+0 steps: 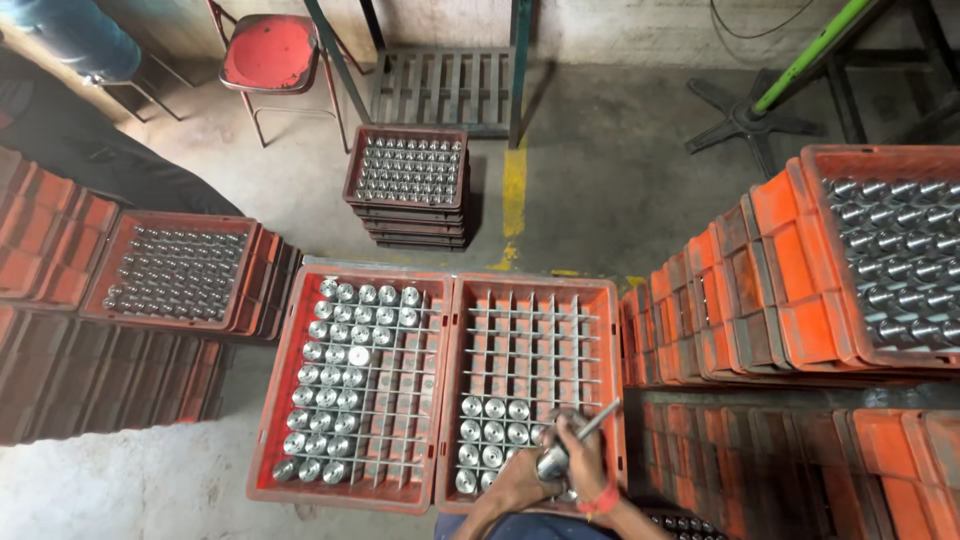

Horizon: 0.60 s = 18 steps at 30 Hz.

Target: The person picks machined metal knob parts one at a time and places each into the compartments of a divided red plastic tray, filling the grid cells. They hold a metal rod in one hand while transferring the parts, then carry the filled tray.

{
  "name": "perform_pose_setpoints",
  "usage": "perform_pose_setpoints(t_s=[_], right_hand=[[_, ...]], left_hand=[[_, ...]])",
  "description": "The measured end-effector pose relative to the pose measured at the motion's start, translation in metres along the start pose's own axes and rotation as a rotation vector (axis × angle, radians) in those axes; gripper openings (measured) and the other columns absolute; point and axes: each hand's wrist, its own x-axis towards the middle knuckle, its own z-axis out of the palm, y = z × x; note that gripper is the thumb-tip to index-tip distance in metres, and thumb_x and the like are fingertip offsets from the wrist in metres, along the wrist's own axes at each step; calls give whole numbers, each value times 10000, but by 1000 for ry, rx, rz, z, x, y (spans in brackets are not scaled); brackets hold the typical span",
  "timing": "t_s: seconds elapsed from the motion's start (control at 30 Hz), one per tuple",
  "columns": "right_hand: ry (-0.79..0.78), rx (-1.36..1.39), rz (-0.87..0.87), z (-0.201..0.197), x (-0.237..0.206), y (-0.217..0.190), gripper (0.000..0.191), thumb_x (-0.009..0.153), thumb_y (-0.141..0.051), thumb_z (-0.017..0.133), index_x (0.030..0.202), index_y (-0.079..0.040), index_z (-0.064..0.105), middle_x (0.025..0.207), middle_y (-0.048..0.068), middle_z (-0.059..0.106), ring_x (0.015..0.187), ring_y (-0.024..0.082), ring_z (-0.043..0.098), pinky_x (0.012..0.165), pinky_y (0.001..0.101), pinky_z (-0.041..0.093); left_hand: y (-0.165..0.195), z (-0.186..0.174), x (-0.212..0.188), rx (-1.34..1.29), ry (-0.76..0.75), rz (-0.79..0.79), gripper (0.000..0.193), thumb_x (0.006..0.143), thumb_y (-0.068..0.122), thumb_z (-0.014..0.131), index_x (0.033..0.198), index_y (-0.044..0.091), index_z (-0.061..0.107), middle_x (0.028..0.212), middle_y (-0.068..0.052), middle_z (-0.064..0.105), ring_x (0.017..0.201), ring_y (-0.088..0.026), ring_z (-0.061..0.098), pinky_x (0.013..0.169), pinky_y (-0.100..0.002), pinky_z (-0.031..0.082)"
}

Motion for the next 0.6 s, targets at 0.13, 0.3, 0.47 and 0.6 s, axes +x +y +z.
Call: perform_pose_setpoints(t_s=[0.13, 0.3, 0.47, 0.6], right_hand=[[319, 123, 12, -21, 35, -17, 156, 985, -112, 605, 1069, 9, 658, 862, 79, 678, 747, 175, 657, 688, 329, 547], [337, 265, -146, -50, 56, -43, 156, 1047, -103, 556, 1138, 5, 622, 859, 84, 652, 772, 177, 651, 793, 340, 571], [360, 218, -87, -36, 46, -43, 161, 1063, -91, 546, 1170, 11, 610, 848, 83, 635, 792, 186, 645, 844, 350, 561], [327, 188, -33, -28, 28, -34, 184, 1041, -107, 536, 1165, 2, 617, 875, 51, 653, 826, 168, 653, 854, 369, 568]], left_hand=[[1, -5, 8, 184, 106, -3, 570, 854, 343, 834, 1290, 49, 613, 1058, -199, 737, 947, -360, 744, 854, -429, 577], [4, -19, 31, 583, 318, 210, 467, 974, 148, 688, 1393, 31, 521, 1282, -266, 597, 930, -421, 688, 713, -489, 595], [6, -25, 50, 696, 315, 292, 450, 751, 20, 667, 1199, 58, 637, 1221, -176, 656, 1082, -387, 654, 854, -460, 581], [-2, -29, 40, 355, 418, 379, 202, 947, 106, 688, 1144, 64, 698, 1154, -171, 694, 1081, -381, 649, 879, -466, 543]])
